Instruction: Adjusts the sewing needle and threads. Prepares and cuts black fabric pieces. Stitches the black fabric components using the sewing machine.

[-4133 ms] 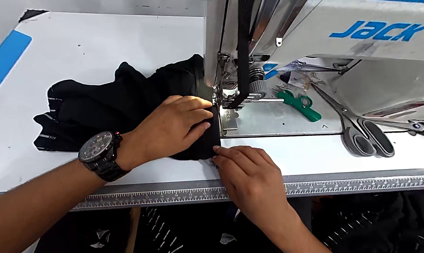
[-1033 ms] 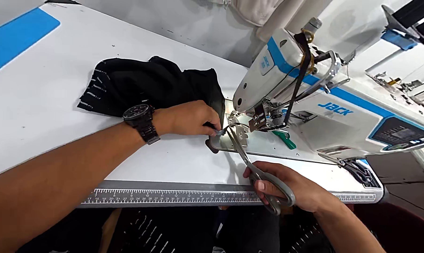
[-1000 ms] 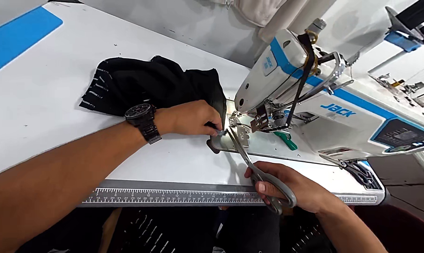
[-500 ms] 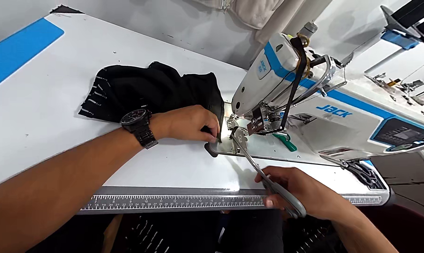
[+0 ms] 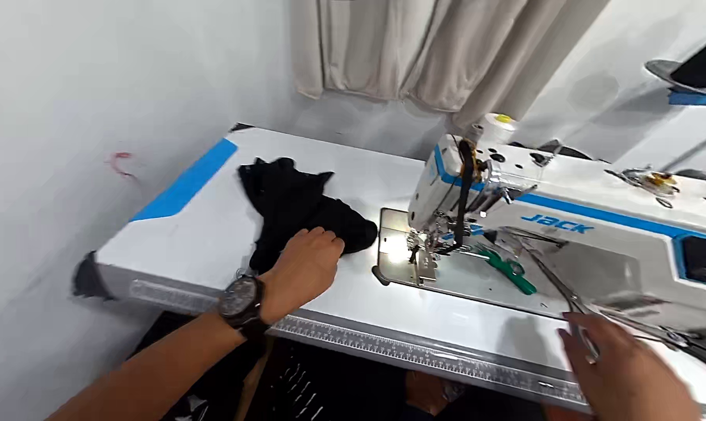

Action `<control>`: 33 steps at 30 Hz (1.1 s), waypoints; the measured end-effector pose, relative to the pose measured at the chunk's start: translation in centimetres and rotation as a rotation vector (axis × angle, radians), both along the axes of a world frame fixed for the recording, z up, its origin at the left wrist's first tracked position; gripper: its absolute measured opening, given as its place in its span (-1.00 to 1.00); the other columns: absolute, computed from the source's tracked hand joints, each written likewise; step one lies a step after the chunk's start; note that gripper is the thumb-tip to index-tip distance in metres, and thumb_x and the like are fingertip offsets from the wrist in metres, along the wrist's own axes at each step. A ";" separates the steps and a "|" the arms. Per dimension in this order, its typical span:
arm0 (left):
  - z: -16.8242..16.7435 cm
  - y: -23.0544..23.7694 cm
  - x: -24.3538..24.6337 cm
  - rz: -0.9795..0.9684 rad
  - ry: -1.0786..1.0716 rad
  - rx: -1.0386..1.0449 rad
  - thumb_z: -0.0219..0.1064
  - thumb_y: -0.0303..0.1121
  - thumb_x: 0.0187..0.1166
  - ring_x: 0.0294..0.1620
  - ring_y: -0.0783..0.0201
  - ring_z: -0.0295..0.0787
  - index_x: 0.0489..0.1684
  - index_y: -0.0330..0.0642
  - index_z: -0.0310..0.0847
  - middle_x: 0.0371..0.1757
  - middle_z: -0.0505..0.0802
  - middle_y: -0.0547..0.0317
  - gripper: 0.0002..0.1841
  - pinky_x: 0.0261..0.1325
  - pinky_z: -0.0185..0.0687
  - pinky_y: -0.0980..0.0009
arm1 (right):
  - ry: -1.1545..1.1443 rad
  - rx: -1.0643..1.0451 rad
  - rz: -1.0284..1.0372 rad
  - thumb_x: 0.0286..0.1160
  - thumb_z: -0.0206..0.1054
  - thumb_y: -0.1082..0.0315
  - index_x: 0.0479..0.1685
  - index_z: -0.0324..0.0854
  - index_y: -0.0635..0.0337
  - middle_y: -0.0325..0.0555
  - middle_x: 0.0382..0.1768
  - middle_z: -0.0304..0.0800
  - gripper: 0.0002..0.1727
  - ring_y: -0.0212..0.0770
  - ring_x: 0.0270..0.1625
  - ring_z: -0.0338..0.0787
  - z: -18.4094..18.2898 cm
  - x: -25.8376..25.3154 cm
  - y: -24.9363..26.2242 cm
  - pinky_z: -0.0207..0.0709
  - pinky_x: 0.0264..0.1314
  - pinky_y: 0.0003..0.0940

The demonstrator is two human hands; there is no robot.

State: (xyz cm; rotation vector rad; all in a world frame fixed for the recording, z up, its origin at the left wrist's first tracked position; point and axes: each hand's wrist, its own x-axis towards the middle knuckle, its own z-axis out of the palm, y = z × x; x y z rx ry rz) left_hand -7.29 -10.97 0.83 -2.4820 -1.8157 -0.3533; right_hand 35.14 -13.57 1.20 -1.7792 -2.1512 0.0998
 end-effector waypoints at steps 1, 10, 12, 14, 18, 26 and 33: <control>2.1 -1.8 -1.1 -0.033 -0.109 -0.013 0.37 -0.50 0.47 0.01 -0.01 0.84 -0.11 -0.22 0.84 -0.12 0.88 0.02 -0.84 0.04 0.74 -0.06 | 0.109 0.022 0.105 0.58 0.36 0.28 0.26 0.69 0.44 0.46 0.18 0.76 -0.58 0.47 0.18 0.77 -0.6 -3.5 -0.7 0.60 0.18 0.43; 18.5 -20.3 -13.0 -0.221 -0.419 0.116 0.04 -0.39 0.64 0.03 0.47 0.78 -0.43 0.06 0.65 -0.23 0.84 0.50 -0.72 0.28 0.73 0.31 | 0.937 -0.200 1.170 0.46 0.52 0.18 -0.03 0.76 -0.10 -0.51 -0.23 0.81 -0.82 -0.60 -0.16 0.77 1.8 -23.2 -3.0 0.73 -0.08 -0.61; 19.5 -24.7 -17.4 -0.142 -0.488 0.169 0.00 -0.40 0.68 0.23 0.29 0.77 -0.50 0.09 0.59 -0.10 0.83 0.44 -0.68 0.52 0.63 0.06 | 0.993 -0.274 1.363 0.55 0.47 0.19 -0.17 0.74 -0.07 -0.54 -0.30 0.74 -0.92 -0.65 -0.22 0.71 4.7 -24.8 -3.9 0.65 -0.15 -0.72; 20.0 -29.6 -21.2 -0.057 -0.540 0.237 0.00 -0.41 0.67 0.40 0.10 0.70 -0.41 0.01 0.72 0.19 0.82 0.26 -0.66 0.53 0.62 0.03 | 1.055 -0.350 1.483 0.55 0.46 0.18 -0.18 0.77 -0.05 -0.53 -0.29 0.74 -0.90 -0.65 -0.22 0.71 6.6 -26.7 -4.7 0.64 -0.19 -0.75; 18.2 -36.9 -25.2 0.198 -0.605 0.310 0.00 -0.33 0.75 0.13 0.39 0.80 -0.18 0.09 0.78 0.21 0.84 0.36 -0.67 0.11 0.77 0.38 | 1.021 -0.528 1.443 0.59 0.39 0.27 -0.24 0.80 -0.02 -0.46 -0.38 0.80 -0.90 -0.60 -0.37 0.73 6.8 -32.0 -5.7 0.65 -0.36 -0.68; 8.8 -40.6 -28.1 0.635 0.030 0.450 -0.10 -0.52 0.71 -0.03 -0.30 0.79 -0.07 -0.53 0.66 -0.10 0.80 -0.42 -0.65 0.09 0.62 -0.25 | 0.570 -0.108 1.047 0.61 0.38 0.38 0.07 0.83 0.13 -0.08 -0.09 0.88 -0.81 -0.14 -0.19 0.85 0.0 -42.3 -9.4 0.74 -0.12 -0.05; -9.2 -44.2 -16.4 0.613 0.091 0.260 0.15 -0.44 0.62 -0.29 -0.13 0.88 -0.05 -0.32 0.80 -0.15 0.86 -0.20 -0.74 -0.42 0.77 -0.04 | 0.161 -0.072 1.105 0.48 0.23 0.70 0.18 0.75 0.20 0.10 0.40 0.70 -0.62 0.14 0.30 0.80 -11.0 -41.0 -8.7 0.75 0.21 0.12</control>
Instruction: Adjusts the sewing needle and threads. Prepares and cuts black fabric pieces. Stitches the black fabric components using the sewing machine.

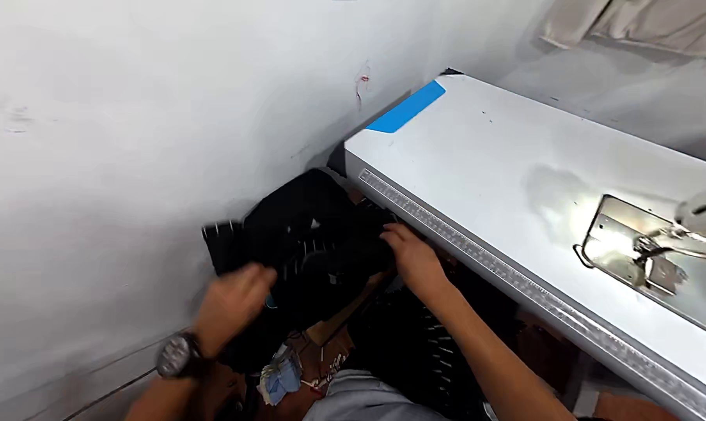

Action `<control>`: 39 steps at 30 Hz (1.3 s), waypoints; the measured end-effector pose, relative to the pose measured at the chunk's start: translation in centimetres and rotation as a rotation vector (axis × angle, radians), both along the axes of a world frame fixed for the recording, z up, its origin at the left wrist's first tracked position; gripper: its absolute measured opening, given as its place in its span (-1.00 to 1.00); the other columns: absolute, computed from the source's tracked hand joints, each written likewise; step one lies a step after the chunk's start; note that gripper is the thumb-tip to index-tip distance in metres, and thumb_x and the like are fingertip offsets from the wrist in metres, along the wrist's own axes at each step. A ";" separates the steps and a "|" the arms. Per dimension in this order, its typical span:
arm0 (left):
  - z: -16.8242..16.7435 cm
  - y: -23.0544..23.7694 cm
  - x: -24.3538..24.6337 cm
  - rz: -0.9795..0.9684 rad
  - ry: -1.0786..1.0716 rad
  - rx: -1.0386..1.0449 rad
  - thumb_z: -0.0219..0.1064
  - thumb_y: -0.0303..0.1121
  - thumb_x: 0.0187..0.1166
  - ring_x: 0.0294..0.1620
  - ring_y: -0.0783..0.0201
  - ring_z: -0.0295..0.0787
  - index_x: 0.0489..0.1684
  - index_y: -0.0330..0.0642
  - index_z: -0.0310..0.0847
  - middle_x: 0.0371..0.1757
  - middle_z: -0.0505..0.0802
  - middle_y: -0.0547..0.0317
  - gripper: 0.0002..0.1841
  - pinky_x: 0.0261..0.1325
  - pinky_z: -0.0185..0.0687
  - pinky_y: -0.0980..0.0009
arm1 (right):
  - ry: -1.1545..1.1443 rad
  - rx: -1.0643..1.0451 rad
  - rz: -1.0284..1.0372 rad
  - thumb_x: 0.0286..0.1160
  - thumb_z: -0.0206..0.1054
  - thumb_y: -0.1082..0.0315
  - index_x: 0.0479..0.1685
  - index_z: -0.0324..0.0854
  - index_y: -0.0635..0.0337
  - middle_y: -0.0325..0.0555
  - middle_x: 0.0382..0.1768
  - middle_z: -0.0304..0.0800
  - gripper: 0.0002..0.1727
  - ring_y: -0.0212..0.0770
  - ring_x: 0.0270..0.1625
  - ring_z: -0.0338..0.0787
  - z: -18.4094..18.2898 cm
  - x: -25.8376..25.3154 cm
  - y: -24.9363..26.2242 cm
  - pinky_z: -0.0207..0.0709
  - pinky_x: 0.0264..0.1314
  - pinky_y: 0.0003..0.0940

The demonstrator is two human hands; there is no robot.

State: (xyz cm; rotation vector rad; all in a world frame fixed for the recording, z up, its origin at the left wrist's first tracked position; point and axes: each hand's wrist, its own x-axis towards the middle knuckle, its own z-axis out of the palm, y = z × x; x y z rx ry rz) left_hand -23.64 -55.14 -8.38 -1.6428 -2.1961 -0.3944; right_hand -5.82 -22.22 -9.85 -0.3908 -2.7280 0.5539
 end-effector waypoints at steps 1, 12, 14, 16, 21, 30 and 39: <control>-3.3 0.0 2.5 -0.088 -0.122 -0.099 0.17 -0.40 0.65 -0.32 -0.06 0.90 0.03 -0.21 0.82 -0.17 0.89 -0.10 -0.73 -0.41 0.80 -0.01 | -0.117 -0.019 -0.015 0.45 0.24 0.70 0.26 0.75 0.14 0.09 0.48 0.66 -0.55 0.17 0.36 0.76 -1.1 1.3 0.3 0.71 0.28 0.16; -5.6 11.9 13.6 -0.583 -0.675 -0.051 0.16 -0.23 0.75 0.10 0.35 0.83 0.19 0.04 0.79 0.04 0.89 0.24 -0.72 0.19 0.78 0.35 | -0.010 -0.620 -0.679 0.63 0.29 0.34 0.17 0.76 0.11 -0.21 0.00 0.91 -0.75 -0.30 0.02 0.89 -3.3 32.8 -1.8 0.82 0.11 -0.24; -4.8 14.8 15.2 -0.752 -0.644 -0.233 0.27 -0.05 0.70 0.46 0.28 0.66 0.42 0.17 0.69 0.34 0.82 0.31 -0.62 0.55 0.56 0.16 | -0.090 -0.683 -0.713 0.64 0.30 0.31 0.19 0.75 0.15 -0.15 0.02 0.90 -0.74 -0.26 0.06 0.89 -4.5 33.9 -3.9 0.80 0.16 -0.18; -4.8 16.8 18.0 -0.870 -0.477 -0.516 0.42 0.07 0.55 0.61 0.07 0.54 0.61 0.17 0.51 0.48 0.73 0.20 -0.39 0.72 0.26 -0.19 | -0.196 -0.749 -0.680 0.66 0.30 0.27 0.25 0.73 0.15 -0.13 0.07 0.89 -0.69 -0.24 0.11 0.88 -5.9 33.6 -5.7 0.77 0.25 -0.17; -0.7 19.8 16.2 -0.674 -0.732 -0.265 0.26 -0.21 0.70 -0.07 0.36 0.83 -0.05 -0.14 0.84 -0.11 0.88 0.22 -0.74 0.10 0.81 0.28 | -0.410 -0.854 -0.734 0.53 0.39 0.04 0.33 0.68 0.13 -0.02 0.12 0.84 -0.51 -0.06 0.17 0.84 -8.0 33.9 -6.4 0.65 0.36 0.08; 6.2 21.3 18.8 -0.160 -1.586 0.231 -0.09 -0.25 0.91 -0.16 0.64 0.82 0.26 0.03 0.61 -0.12 0.87 0.49 -0.69 -0.10 0.81 0.59 | 0.171 -0.562 -0.755 -0.18 0.77 -0.17 0.68 0.45 -0.04 0.23 0.71 0.30 0.14 0.37 0.70 0.31 -10.6 25.7 -6.0 0.40 0.53 0.41; 14.5 21.7 18.2 -0.661 -1.239 0.147 0.11 -0.23 0.82 -0.21 0.70 0.74 0.03 0.17 0.76 -0.16 0.83 0.59 -0.77 -0.14 0.70 0.75 | 0.822 -0.789 -0.599 0.68 0.26 0.36 0.07 0.69 0.12 -0.20 -0.18 0.89 -0.84 -0.33 -0.28 0.83 -1.2 27.6 -4.2 0.73 -0.27 -0.43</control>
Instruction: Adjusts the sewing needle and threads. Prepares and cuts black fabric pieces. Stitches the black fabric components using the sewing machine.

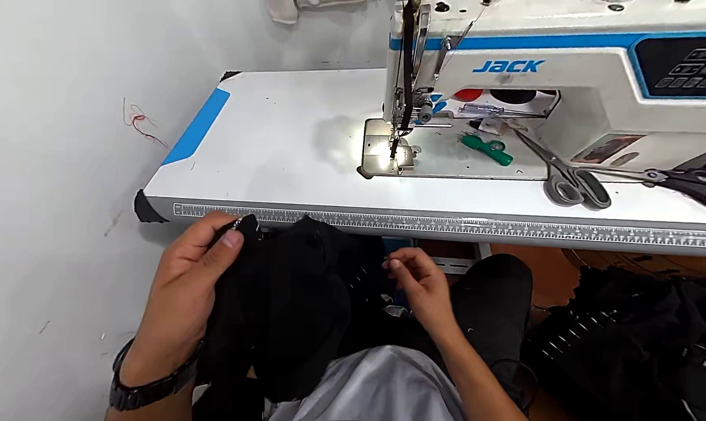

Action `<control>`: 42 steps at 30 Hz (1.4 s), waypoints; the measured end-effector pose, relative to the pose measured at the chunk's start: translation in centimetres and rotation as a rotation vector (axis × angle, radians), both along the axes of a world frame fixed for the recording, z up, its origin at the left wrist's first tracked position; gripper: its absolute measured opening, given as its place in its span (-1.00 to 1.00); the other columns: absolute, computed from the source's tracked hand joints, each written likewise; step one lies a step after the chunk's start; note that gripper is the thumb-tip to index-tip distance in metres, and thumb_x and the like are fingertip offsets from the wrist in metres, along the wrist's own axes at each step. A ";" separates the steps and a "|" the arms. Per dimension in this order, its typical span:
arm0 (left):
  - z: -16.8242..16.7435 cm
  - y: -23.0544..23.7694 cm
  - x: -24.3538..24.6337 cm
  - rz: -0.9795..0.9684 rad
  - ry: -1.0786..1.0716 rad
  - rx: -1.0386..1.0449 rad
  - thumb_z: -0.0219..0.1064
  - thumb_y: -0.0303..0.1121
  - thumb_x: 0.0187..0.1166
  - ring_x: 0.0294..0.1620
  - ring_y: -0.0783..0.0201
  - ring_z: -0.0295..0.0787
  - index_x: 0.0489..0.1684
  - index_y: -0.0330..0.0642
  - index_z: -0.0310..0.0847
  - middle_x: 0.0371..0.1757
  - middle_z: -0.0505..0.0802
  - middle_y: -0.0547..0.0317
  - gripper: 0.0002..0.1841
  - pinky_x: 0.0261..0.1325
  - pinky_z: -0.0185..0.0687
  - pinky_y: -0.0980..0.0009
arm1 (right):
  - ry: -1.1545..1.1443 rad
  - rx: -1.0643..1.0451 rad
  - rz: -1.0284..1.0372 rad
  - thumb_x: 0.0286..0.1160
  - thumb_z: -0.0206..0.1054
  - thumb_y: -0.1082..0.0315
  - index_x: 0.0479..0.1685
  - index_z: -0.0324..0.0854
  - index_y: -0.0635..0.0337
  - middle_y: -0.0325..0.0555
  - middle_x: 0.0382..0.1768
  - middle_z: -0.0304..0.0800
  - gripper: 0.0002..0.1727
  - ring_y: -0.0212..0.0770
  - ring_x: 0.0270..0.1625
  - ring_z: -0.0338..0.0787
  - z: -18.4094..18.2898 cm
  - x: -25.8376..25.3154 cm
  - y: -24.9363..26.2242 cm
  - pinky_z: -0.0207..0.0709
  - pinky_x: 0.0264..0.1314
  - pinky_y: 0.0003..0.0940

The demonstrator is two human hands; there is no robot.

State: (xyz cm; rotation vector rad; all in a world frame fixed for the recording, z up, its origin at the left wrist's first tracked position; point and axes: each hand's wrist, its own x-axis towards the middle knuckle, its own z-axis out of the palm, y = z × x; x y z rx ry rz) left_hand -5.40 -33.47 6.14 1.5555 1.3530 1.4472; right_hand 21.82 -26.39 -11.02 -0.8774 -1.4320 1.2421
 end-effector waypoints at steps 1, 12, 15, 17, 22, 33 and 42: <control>0.4 -0.3 -0.2 -0.030 0.089 0.021 0.13 -0.19 0.81 -0.14 0.70 0.73 0.05 0.19 0.75 -0.10 0.81 0.61 -0.78 -0.07 0.68 0.75 | 0.035 -0.016 0.026 0.65 0.29 0.32 0.21 0.65 0.07 -0.18 -0.03 0.89 -0.76 -0.29 -0.14 0.85 0.9 0.3 -0.1 0.76 -0.17 -0.40; 4.1 -0.5 -8.7 0.451 -0.001 0.373 0.07 -0.29 0.84 -0.13 0.54 0.79 -0.02 0.10 0.61 -0.18 0.80 0.53 -0.84 0.03 0.77 0.51 | -0.211 0.302 0.101 0.64 0.37 0.30 -0.07 0.82 0.06 -0.37 -0.33 0.85 -0.87 -0.49 -0.43 0.72 5.9 -1.3 2.3 0.66 -0.40 -0.52; 3.4 -0.2 -10.6 0.425 -0.074 0.412 0.04 -0.21 0.88 -0.07 0.47 0.81 -0.01 0.11 0.60 -0.13 0.81 0.47 -0.81 0.09 0.78 0.43 | -0.211 0.405 0.014 0.67 0.34 0.32 -0.04 0.77 0.11 -0.33 -0.33 0.78 -0.87 -0.48 -0.46 0.66 10.3 0.3 2.9 0.57 -0.48 -0.59; 3.4 -2.3 -10.8 0.391 -0.152 0.342 0.05 -0.08 0.86 0.04 0.41 0.82 0.12 0.10 0.64 -0.01 0.84 0.41 -0.73 0.16 0.78 0.35 | -0.216 0.536 0.014 0.66 0.34 0.35 -0.05 0.76 0.16 -0.32 -0.27 0.78 -0.87 -0.51 -0.35 0.71 13.9 0.9 2.6 0.64 -0.34 -0.62; 3.3 -8.3 -11.5 0.415 0.090 -0.211 0.18 -0.46 0.70 -0.27 0.56 0.75 -0.18 -0.10 0.63 -0.32 0.79 0.43 -0.88 -0.11 0.74 0.53 | -0.287 0.742 0.151 0.66 0.27 0.48 0.05 0.74 0.30 -0.15 -0.05 0.80 -0.82 -0.42 -0.10 0.78 17.2 0.1 4.3 0.73 -0.05 -0.55; -17.5 -8.6 -4.8 -0.068 0.639 -0.596 0.15 -0.19 0.78 -0.01 0.18 0.86 0.21 -0.10 0.77 0.08 0.88 0.10 -0.68 0.13 0.80 0.06 | -1.025 -0.346 0.684 0.73 0.25 0.08 0.23 0.74 0.13 0.03 -0.01 0.89 -0.62 0.01 0.05 0.88 -0.9 11.0 -0.8 0.67 0.25 0.18; -24.0 3.5 2.5 -0.139 0.935 -0.049 0.33 -0.29 0.52 0.39 0.08 0.69 0.05 -0.14 0.74 0.18 0.83 0.11 -0.76 0.52 0.51 0.01 | -1.012 0.220 -0.097 0.31 0.52 0.07 -0.04 0.74 0.14 0.02 -0.01 0.78 -0.62 0.07 0.04 0.82 -6.2 -7.1 -2.4 0.75 -0.16 0.00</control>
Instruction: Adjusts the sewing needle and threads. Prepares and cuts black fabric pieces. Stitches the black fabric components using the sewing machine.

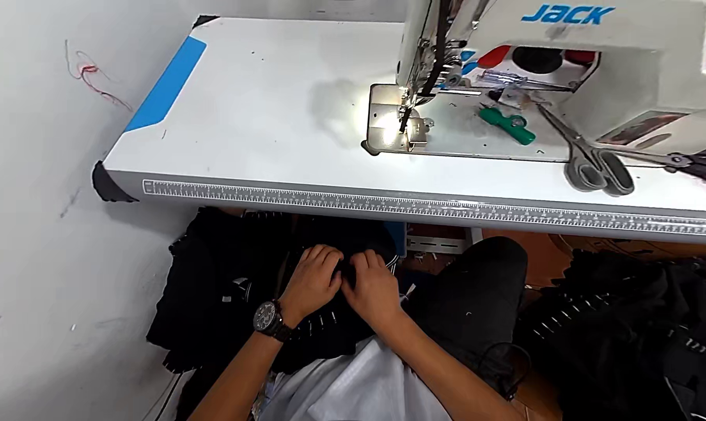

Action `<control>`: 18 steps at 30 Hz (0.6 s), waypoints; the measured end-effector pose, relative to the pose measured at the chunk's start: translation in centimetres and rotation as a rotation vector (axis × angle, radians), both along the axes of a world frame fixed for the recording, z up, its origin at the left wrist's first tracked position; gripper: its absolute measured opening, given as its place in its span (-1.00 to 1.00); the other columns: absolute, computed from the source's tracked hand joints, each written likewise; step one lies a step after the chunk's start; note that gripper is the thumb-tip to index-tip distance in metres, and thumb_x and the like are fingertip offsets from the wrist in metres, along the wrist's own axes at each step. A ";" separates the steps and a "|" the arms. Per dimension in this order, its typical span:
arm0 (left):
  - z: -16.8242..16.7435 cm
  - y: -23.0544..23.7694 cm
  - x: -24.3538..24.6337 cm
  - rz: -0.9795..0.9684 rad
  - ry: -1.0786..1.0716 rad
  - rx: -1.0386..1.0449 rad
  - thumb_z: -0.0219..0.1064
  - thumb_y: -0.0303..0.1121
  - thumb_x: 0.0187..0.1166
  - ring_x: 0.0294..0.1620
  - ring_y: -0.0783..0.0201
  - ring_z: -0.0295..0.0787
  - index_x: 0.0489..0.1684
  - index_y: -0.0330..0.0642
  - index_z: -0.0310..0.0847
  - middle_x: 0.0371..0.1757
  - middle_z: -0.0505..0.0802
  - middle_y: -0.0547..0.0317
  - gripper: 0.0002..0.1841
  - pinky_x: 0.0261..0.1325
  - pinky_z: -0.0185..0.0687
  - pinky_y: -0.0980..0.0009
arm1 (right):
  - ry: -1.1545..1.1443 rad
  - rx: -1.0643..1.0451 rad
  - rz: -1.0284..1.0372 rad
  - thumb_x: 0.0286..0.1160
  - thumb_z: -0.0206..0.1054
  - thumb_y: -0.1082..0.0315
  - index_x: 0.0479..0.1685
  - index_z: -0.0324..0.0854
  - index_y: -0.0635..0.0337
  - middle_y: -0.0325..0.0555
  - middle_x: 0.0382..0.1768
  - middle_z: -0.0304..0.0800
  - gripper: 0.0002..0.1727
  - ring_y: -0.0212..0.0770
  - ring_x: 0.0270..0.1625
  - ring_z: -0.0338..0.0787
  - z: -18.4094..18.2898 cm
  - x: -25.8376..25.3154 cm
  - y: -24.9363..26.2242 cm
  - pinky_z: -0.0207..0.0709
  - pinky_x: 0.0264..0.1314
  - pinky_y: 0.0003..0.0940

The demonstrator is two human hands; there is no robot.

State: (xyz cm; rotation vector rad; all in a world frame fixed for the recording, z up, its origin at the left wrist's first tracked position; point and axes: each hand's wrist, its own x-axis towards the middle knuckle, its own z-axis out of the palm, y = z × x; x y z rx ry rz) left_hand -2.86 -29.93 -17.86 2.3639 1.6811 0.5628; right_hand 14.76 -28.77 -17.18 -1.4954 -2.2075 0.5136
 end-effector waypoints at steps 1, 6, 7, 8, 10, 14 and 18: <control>-0.1 -0.1 0.1 0.020 -0.012 0.027 0.27 -0.29 0.57 0.33 0.13 0.71 -0.06 -0.12 0.76 0.11 0.84 0.15 -0.81 0.48 0.55 0.05 | -0.014 0.047 -0.024 0.29 0.53 0.07 -0.11 0.74 0.13 0.00 -0.05 0.78 -0.65 0.05 -0.01 0.83 -1.0 -0.5 0.5 0.74 -0.23 -0.03; -0.2 -1.6 1.3 0.125 -0.126 0.209 0.16 -0.31 0.64 0.30 0.15 0.76 -0.20 -0.16 0.76 0.05 0.86 0.12 -0.77 0.52 0.56 0.10 | 0.186 0.205 -0.065 0.31 0.45 0.23 -0.23 0.79 0.05 -0.13 -0.04 0.81 -0.85 -0.07 0.01 0.83 -2.1 -0.5 0.7 0.74 -0.24 -0.15; -0.2 -1.9 1.6 0.129 -0.189 0.201 0.14 -0.32 0.68 0.36 0.14 0.72 -0.17 -0.19 0.74 0.09 0.85 0.10 -0.77 0.59 0.51 0.10 | 0.295 0.156 -0.065 0.33 0.42 0.28 -0.19 0.82 0.02 -0.17 0.00 0.80 -0.86 -0.13 0.08 0.80 -1.8 -0.5 0.6 0.75 -0.10 -0.18; 0.0 -2.1 1.9 0.132 -0.261 0.179 0.12 -0.33 0.72 0.40 0.16 0.69 -0.13 -0.20 0.71 0.11 0.83 0.09 -0.77 0.63 0.49 0.11 | 0.411 0.034 -0.069 0.39 0.40 0.31 -0.14 0.86 -0.03 -0.24 0.04 0.76 -0.84 -0.23 0.16 0.74 -1.3 -0.5 0.6 0.72 0.06 -0.23; 0.3 -2.3 1.9 0.130 -0.378 0.142 0.09 -0.32 0.79 0.37 0.19 0.70 -0.08 -0.23 0.64 0.09 0.80 0.07 -0.77 0.59 0.53 0.14 | 0.628 -0.328 -0.105 0.46 0.44 0.34 -0.14 0.89 -0.06 -0.29 0.06 0.72 -0.86 -0.34 0.20 0.68 0.2 -0.1 0.5 0.64 0.18 -0.33; 1.0 -2.2 1.3 0.048 -0.474 0.070 0.09 -0.34 0.80 0.21 0.27 0.72 -0.06 -0.22 0.60 0.05 0.76 0.11 -0.81 0.37 0.67 0.30 | 0.656 -0.425 -0.118 0.53 0.43 0.30 -0.15 0.88 -0.07 -0.31 0.07 0.77 -0.89 -0.35 0.19 0.72 1.2 0.6 -0.1 0.67 0.17 -0.35; 1.3 -2.7 2.1 0.038 -0.425 0.059 0.05 -0.29 0.83 0.12 0.28 0.72 -0.10 -0.18 0.59 -0.02 0.75 0.13 -0.77 0.27 0.68 0.30 | 0.264 0.212 0.013 0.48 0.30 0.33 -0.13 0.83 -0.05 -0.32 -0.02 0.87 -0.82 -0.19 0.15 0.76 -0.3 0.7 0.2 0.57 0.14 -0.09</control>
